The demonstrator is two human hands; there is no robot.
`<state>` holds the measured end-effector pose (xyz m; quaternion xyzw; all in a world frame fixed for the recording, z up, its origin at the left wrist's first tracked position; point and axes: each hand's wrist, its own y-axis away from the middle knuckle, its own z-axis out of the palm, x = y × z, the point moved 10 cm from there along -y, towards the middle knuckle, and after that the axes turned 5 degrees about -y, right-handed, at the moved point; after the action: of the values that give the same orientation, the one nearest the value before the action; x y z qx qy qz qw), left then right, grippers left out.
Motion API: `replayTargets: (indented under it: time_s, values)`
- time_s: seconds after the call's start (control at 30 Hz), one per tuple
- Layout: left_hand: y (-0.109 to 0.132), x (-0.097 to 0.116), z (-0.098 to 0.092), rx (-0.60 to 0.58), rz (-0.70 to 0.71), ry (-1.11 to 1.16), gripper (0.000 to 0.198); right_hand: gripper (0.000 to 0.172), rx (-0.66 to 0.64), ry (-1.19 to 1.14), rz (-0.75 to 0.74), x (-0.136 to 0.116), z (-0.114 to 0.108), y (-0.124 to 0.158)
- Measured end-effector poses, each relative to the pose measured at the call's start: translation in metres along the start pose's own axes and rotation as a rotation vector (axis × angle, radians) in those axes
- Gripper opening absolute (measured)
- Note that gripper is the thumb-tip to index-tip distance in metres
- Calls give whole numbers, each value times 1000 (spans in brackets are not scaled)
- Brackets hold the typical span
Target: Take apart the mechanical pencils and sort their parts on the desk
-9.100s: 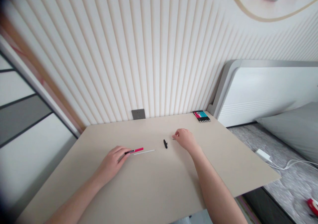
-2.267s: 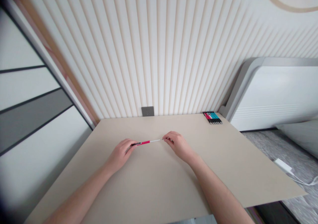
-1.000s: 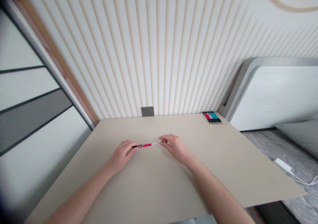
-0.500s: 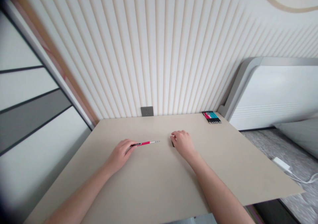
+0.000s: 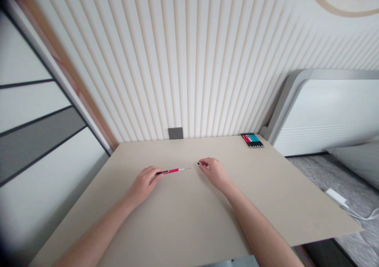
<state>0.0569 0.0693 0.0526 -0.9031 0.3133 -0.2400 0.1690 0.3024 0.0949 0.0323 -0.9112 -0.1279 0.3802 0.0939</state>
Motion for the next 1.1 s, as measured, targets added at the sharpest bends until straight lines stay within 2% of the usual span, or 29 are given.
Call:
replayTargets:
  time_s: [0.13, 0.27, 0.6, 0.9, 1.1]
  values:
    - [0, -3, -1, 15, -27, -10, 14, 23, 25, -182, -150, -27, -8, 3]
    - [0, -2, -3, 28, -28, -1, 15, 23, 2, -198, -232, -44, -8, 8]
    - [0, 1, -5, 41, -4, 13, 17, 22, -29, -195, -247, -49, -2, 11]
    - [2, 2, -3, 24, 13, 29, 18, 23, -104, -154, -339, -63, 7, 14]
    - [1, 18, 2, -58, 111, 58, 17, 19, -120, -210, -290, -65, 20, 16]
